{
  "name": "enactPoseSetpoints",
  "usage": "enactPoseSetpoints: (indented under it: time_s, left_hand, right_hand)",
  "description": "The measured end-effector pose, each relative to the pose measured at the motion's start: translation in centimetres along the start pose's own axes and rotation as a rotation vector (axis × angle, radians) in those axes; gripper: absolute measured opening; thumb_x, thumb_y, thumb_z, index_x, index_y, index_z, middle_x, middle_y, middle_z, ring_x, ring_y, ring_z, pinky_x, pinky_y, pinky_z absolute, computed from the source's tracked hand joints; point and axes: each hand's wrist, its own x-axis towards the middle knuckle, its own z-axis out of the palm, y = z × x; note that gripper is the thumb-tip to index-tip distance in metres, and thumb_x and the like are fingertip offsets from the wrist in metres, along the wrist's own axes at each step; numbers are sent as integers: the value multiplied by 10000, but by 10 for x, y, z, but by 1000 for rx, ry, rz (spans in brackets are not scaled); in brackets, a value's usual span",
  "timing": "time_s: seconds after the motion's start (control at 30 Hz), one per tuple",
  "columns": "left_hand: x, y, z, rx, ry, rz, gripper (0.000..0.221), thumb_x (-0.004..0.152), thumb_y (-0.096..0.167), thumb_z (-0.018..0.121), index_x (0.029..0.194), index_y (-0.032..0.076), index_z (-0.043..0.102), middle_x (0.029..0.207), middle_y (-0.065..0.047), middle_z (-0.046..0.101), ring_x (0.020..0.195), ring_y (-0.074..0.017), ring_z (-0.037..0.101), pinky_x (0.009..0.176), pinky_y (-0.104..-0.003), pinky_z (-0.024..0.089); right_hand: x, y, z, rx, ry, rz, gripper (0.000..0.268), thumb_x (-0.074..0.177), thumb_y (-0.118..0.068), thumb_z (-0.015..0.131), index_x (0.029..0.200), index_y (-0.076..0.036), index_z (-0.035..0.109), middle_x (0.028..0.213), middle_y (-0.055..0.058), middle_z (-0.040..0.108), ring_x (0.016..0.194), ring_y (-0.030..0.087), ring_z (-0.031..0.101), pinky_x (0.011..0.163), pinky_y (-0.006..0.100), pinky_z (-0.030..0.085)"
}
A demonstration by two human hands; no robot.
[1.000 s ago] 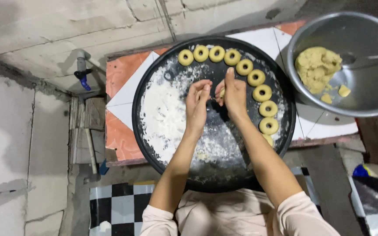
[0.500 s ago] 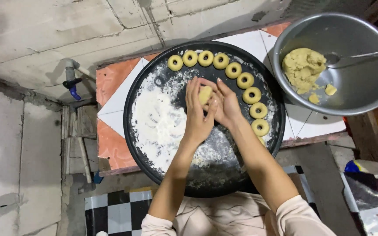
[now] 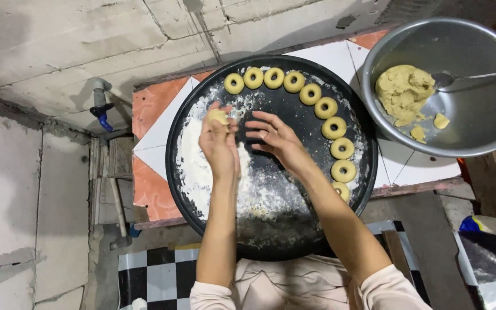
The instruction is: The person is manually shaping small pieces of dough into rings and placing them on a floured tray.
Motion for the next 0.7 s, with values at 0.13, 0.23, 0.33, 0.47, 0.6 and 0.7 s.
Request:
enactPoseSetpoints:
  time_s: [0.13,0.23,0.33,0.47,0.6,0.7]
  left_hand:
    - [11,-22,-30,-288,177,-64,373,1095,180,421,1401,-30,454,1096,-116,575,777,-119,513,593,-134,356]
    - [11,-19,-31,-383,163,-66,248,1092,201,407,1263,34,475,933,-75,495,674,-118,423,528,-161,301]
    - [12,-22,-32,-459,110,-142,169,1092,174,382,1193,55,446,850,-54,464,629,-119,414,501,-190,275]
    - [7,-11,-16,-624,-52,-379,219,1041,294,354,1005,120,482,719,-22,387,604,-155,369,533,-264,289]
    - [-14,17,12,-491,38,-375,497,1006,599,400,751,174,439,579,30,266,490,-143,309,474,-257,256]
    - [-17,13,16,-362,106,-327,625,940,754,358,637,211,301,507,78,144,364,-100,202,376,-212,178]
  right_hand:
    - [0,6,-1,-36,171,34,466,961,-88,600,1418,-32,523,1366,230,570,1178,361,634,922,459,592]
    - [-1,1,3,-159,268,83,403,957,-43,544,1358,-15,559,1311,233,586,1119,319,653,900,399,595]
    - [0,5,2,-149,290,94,369,950,-48,553,1316,-22,587,1220,213,646,1055,295,687,860,371,606]
    - [4,5,2,-157,314,74,337,951,-54,568,1283,-26,617,1185,198,664,1013,272,699,823,346,620]
    - [0,4,6,-195,338,80,317,964,-75,567,1272,-22,620,1214,195,628,1038,256,666,838,338,613]
    - [2,7,7,-221,328,74,323,961,-79,576,1274,-14,623,1193,195,639,1025,246,673,823,317,615]
